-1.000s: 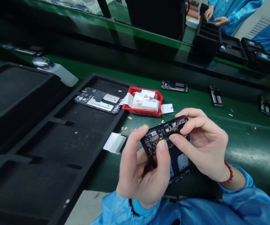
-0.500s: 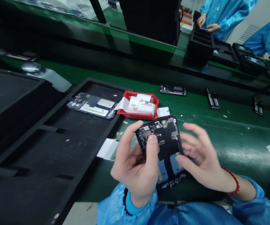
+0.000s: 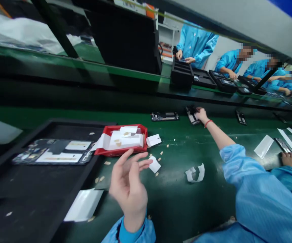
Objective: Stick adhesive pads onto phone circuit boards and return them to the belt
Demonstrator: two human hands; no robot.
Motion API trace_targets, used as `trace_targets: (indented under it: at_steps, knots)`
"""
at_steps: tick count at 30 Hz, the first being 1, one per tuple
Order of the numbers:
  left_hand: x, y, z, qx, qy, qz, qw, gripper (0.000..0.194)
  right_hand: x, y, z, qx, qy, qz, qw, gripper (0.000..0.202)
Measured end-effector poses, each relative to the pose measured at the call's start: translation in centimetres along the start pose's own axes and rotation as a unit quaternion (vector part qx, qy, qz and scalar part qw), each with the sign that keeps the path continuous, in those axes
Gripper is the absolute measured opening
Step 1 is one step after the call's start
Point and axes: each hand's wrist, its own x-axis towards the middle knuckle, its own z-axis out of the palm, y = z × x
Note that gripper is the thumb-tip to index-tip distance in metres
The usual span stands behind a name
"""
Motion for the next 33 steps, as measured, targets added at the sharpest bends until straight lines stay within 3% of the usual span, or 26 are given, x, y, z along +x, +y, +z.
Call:
trace_targets:
  at_steps: [3, 8, 10, 13, 15, 17, 20, 23, 26, 31, 33]
  knots:
    - [-0.1, -0.4, 0.0, 0.031, 0.008, -0.002, 0.999, 0.034, 1.0, 0.1, 3.0, -0.075, -0.042, -0.039, 0.996, 0.038]
    - [0.1, -1.5, -0.1, 0.037, -0.014, -0.035, 0.999, 0.037, 2.7, -2.7, 8.4, -0.119, -0.150, -0.133, 0.972, 0.038]
    - [0.3, -1.9, -0.2, 0.035, -0.023, -0.048, 0.998, 0.037, 3.3, -3.8, 8.7, -0.123, -0.174, -0.161, 0.964, 0.036]
    - [0.4, -2.5, -0.2, 0.032, -0.032, -0.056, 0.997, 0.036, 2.6, -4.8, 7.5, -0.122, -0.169, -0.194, 0.958, 0.036]
    - [0.4, -2.8, -0.1, 0.030, -0.032, -0.060, 0.997, 0.036, 0.3, -5.4, 6.6, -0.106, -0.146, -0.215, 0.960, 0.036]
    - [0.2, -3.0, 0.2, 0.025, -0.029, -0.061, 0.997, 0.043, -3.7, -6.1, 5.9, -0.070, -0.123, -0.239, 0.961, 0.040]
    - [-0.4, -2.8, 0.6, 0.015, -0.039, -0.057, 0.998, 0.060, -11.3, -7.6, 5.1, 0.009, -0.116, -0.280, 0.953, 0.074]
    - [-0.9, -2.4, 0.7, 0.021, -0.070, -0.054, 0.996, 0.050, -17.0, -8.9, 4.5, 0.090, -0.104, -0.286, 0.948, 0.080]
    - [-1.2, -2.5, 0.6, 0.045, -0.059, -0.027, 0.997, 0.046, -19.0, -9.6, 4.7, 0.156, -0.081, -0.282, 0.943, 0.071]
    - [-1.3, -2.6, 0.9, 0.054, -0.025, 0.034, 0.998, 0.043, -19.4, -10.8, 5.4, 0.196, -0.035, -0.275, 0.941, 0.044]
    - [-1.4, -2.3, 1.0, 0.045, -0.012, 0.067, 0.997, 0.051, -19.7, -11.5, 5.5, 0.215, -0.011, -0.271, 0.938, 0.028]
